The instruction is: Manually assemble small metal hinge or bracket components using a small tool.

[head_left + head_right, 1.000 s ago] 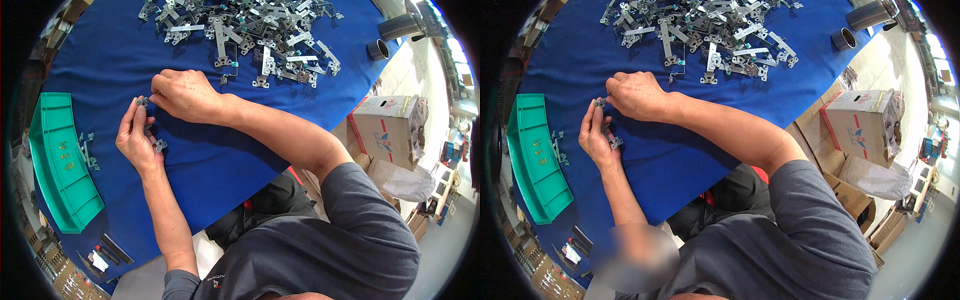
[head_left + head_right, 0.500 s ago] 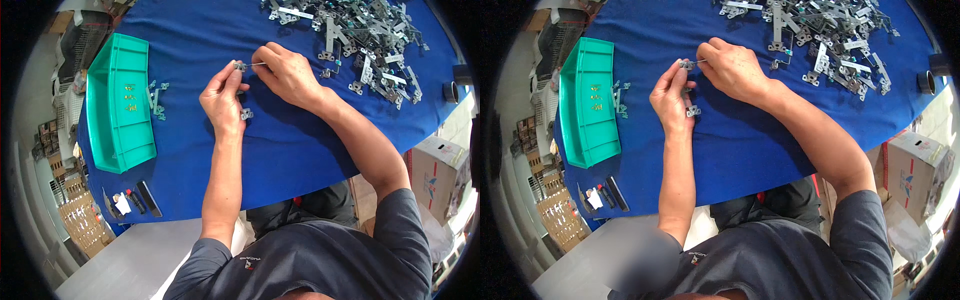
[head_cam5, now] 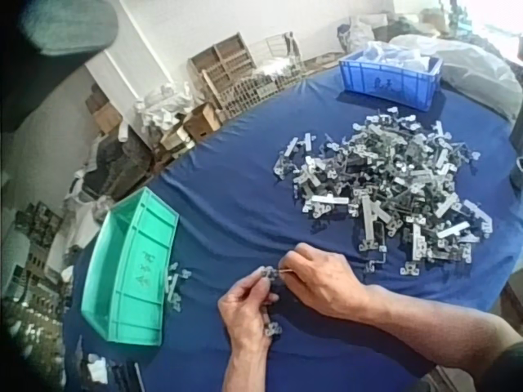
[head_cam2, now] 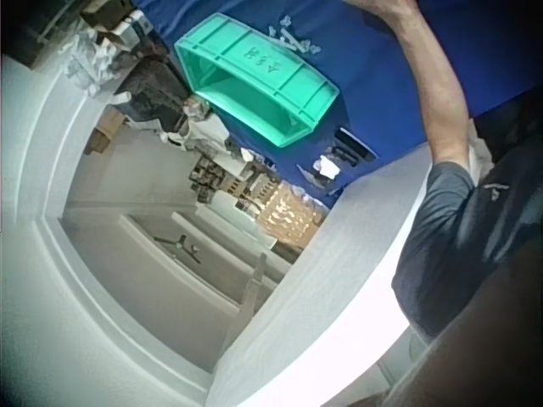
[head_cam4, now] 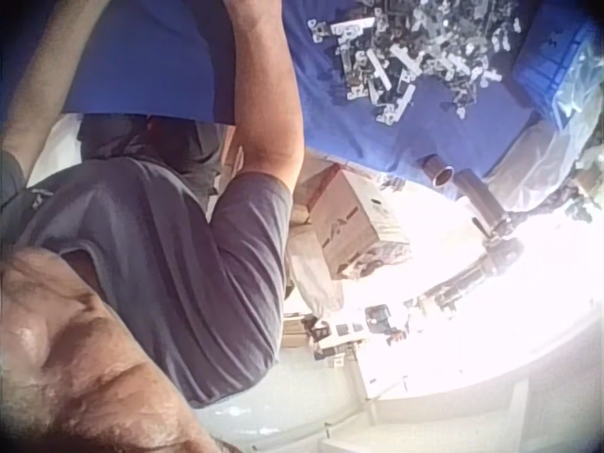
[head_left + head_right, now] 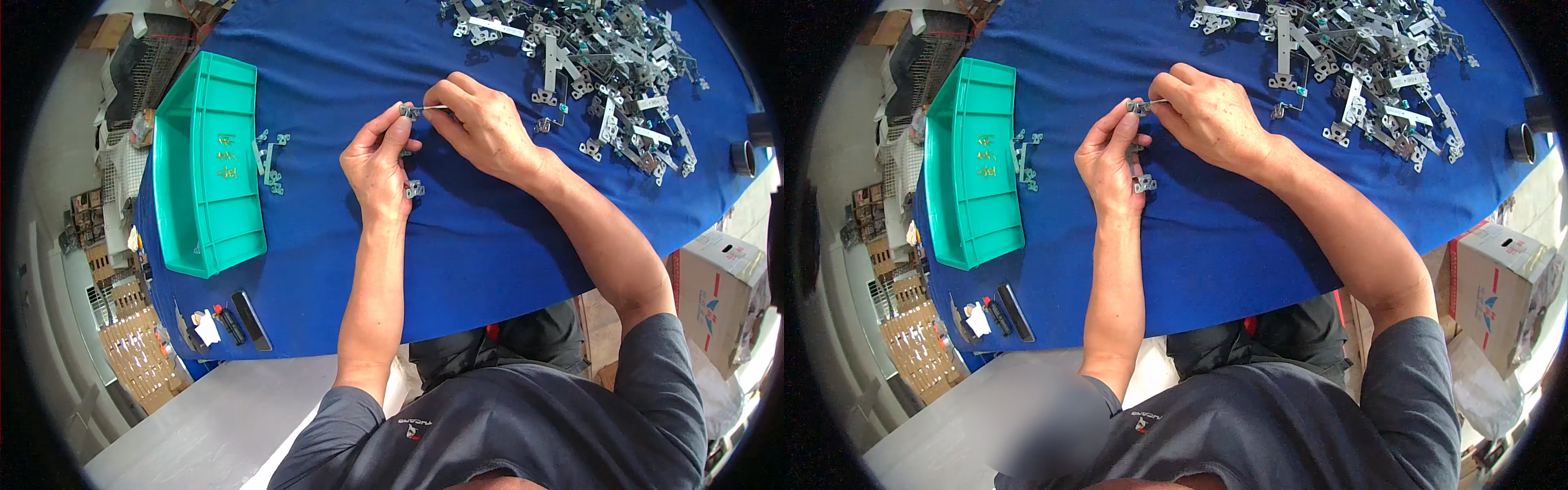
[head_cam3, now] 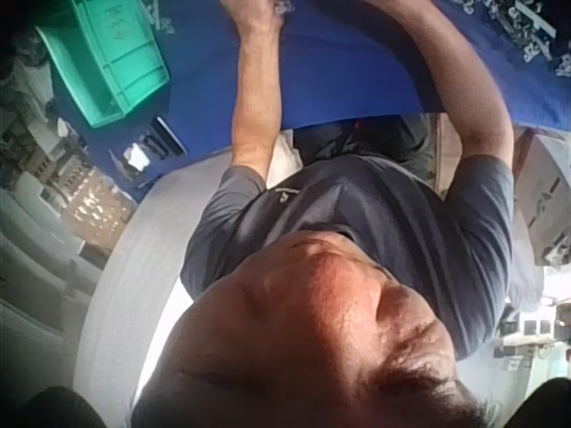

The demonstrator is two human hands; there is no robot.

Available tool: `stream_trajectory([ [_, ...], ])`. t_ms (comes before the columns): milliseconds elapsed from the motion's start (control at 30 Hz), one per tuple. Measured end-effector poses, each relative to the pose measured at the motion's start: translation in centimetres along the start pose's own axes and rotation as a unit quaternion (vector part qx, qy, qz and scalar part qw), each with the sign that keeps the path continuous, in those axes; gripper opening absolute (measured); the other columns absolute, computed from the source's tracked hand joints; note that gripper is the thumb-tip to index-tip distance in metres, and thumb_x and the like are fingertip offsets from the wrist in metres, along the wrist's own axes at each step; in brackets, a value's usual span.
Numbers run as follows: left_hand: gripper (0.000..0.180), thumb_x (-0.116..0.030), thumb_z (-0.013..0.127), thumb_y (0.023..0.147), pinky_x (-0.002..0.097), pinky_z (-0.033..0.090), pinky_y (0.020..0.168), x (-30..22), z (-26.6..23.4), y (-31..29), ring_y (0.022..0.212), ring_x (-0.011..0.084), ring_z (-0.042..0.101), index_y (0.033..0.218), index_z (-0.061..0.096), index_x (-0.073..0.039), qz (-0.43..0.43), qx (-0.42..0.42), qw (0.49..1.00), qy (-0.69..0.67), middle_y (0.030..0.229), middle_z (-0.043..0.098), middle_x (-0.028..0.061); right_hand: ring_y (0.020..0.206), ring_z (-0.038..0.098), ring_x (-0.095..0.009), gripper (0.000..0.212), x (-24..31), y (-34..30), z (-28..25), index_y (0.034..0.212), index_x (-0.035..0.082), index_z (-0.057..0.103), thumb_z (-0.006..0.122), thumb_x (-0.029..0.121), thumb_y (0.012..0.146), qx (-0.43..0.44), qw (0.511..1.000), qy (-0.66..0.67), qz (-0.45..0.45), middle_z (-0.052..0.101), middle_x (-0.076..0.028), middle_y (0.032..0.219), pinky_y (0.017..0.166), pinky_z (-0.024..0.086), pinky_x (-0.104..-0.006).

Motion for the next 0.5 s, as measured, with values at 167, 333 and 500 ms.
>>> stream_trajectory([
  [167, 0.020, 0.001, 0.070, 0.089, 0.0219, 0.057, 0.063, -0.22, 0.23, -0.15, 0.075, 0.0131, 0.068, 0.109, 0.071, 0.005, 0.003, 0.009, 0.999, 0.038, 0.104, 0.073, 0.0163, 0.070, 0.065, -0.032, 0.011, -0.11, -0.19, -0.16, 0.093, 0.005, 0.060, 0.066, 0.014, 0.090, -0.003, 1.000, -0.001, -0.010, 0.059, -0.010, 0.083, 0.059, 0.052, -0.0433],
  [333, 0.022, 0.004, 0.070, 0.088, 0.0221, 0.056, 0.064, -0.15, 0.29, -0.01, 0.073, 0.0115, 0.067, 0.110, 0.071, 0.005, 0.007, 0.004, 0.999, 0.044, 0.103, 0.073, 0.0147, 0.071, 0.066, -0.033, 0.011, -0.04, -0.08, -0.11, 0.093, 0.005, 0.061, 0.066, 0.015, 0.089, -0.006, 1.000, -0.005, -0.007, 0.060, -0.011, 0.084, 0.060, 0.053, -0.0442],
  [500, 0.023, 0.002, 0.070, 0.088, 0.0212, 0.056, 0.065, 0.12, 0.25, -0.09, 0.076, 0.0116, 0.067, 0.111, 0.071, 0.004, 0.025, -0.009, 0.997, 0.072, 0.103, 0.073, 0.0136, 0.074, 0.065, -0.033, 0.014, 0.08, 0.05, 0.00, 0.090, 0.005, 0.062, 0.066, 0.017, 0.090, -0.005, 1.000, -0.026, -0.005, 0.060, -0.011, 0.082, 0.062, 0.054, -0.0442],
])
Point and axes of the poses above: each hand's wrist, its own y-axis towards the middle knuckle, its own z-axis out of the palm, x = y × z, the point moved 1 cm from there along y, towards the middle knuckle
